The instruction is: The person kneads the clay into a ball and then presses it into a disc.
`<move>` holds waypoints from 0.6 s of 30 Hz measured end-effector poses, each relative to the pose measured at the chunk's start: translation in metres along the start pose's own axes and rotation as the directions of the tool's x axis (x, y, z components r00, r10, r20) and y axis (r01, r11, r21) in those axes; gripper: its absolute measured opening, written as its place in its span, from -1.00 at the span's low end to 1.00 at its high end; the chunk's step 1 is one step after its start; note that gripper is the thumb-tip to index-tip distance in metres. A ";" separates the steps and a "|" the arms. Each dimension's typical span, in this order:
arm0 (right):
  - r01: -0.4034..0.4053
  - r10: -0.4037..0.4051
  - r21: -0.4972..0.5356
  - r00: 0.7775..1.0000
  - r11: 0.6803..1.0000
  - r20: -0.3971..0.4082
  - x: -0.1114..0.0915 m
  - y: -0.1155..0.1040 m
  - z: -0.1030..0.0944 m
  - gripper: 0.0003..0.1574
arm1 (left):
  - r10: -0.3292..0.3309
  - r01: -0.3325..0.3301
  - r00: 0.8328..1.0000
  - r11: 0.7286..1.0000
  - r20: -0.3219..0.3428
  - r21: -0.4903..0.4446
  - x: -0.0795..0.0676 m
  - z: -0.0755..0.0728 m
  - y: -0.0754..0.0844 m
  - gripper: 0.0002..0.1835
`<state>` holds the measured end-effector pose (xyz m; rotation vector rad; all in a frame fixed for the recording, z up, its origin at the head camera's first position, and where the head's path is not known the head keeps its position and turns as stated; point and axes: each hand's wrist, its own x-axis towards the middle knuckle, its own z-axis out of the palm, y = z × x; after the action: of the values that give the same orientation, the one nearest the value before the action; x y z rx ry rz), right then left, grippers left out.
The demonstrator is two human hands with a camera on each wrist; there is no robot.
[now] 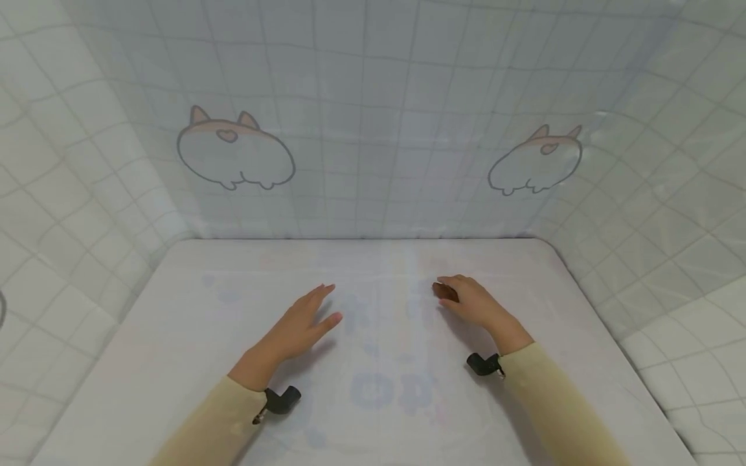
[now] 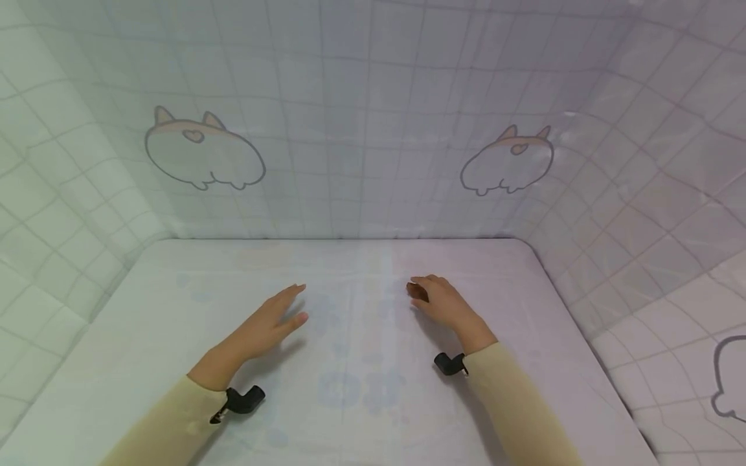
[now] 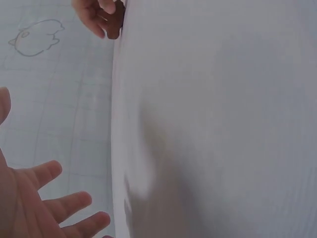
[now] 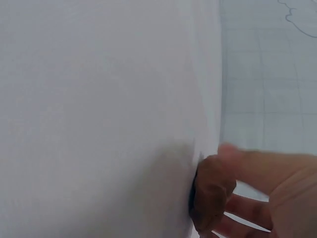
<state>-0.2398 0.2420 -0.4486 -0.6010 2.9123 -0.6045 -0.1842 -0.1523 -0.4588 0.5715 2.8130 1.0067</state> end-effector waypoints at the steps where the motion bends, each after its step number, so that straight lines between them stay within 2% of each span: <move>1: -0.005 0.005 -0.009 1.000 1.000 0.000 0.001 -0.001 0.000 -0.36 | -0.008 0.008 1.000 1.000 0.000 -0.023 0.000 0.001 0.000 -0.18; 9: -0.050 0.050 -0.040 0.999 0.998 -0.014 0.004 -0.005 0.003 -0.45 | -0.060 0.061 0.998 0.978 0.009 -0.199 0.002 0.010 0.010 -0.22; 15: -0.061 0.065 0.060 0.996 0.996 -0.066 0.003 -0.011 0.004 -0.42 | -0.092 0.089 0.996 0.961 -0.002 -0.264 0.004 0.013 0.018 -0.27; 18: -0.029 0.043 0.122 0.992 0.992 -0.116 0.001 -0.018 0.003 -0.42 | -0.097 0.090 0.995 0.952 -0.010 -0.294 0.005 0.015 0.021 -0.29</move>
<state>-0.2339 0.2252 -0.4440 -0.5138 2.9603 -0.8311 -0.1788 -0.1269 -0.4570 0.3892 2.6084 1.3846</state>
